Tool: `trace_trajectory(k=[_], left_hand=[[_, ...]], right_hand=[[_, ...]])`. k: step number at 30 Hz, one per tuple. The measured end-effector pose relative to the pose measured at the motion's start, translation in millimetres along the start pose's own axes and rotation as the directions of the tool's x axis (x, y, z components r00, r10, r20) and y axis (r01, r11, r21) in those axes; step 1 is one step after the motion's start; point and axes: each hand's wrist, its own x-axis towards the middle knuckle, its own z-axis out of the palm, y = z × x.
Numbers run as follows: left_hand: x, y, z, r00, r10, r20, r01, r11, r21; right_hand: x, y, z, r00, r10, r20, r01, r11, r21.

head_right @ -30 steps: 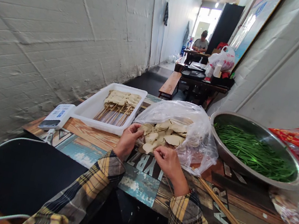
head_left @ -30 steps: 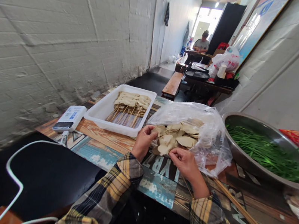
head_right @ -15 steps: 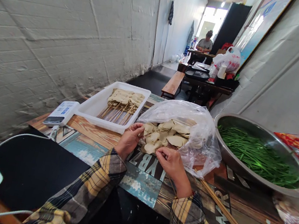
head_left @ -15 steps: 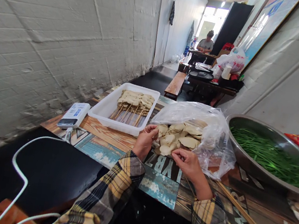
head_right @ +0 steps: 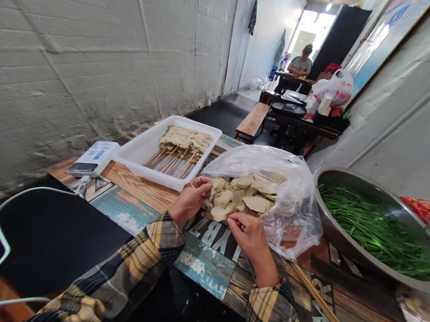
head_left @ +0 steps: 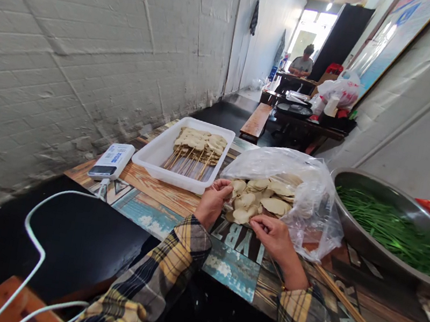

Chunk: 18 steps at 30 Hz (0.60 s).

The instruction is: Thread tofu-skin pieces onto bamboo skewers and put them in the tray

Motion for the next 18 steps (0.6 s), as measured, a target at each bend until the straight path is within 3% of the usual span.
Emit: trace_trajectory(k=[5,18], left_hand=[[0.6,-0.4,0.3,1.0,0.027,0.008,-0.027,0.999,0.047],[1.8,-1.9,-2.8,1.0,-0.014,0.004,0.014,1.0,-0.021]], right_hand=[[-0.2,0.5,0.5,1.0,0.002,-0.003,-0.002,1.0,0.006],[0.0,-1.3,-1.5,1.0,-0.013,-0.004,0.013,1.0,0.014]])
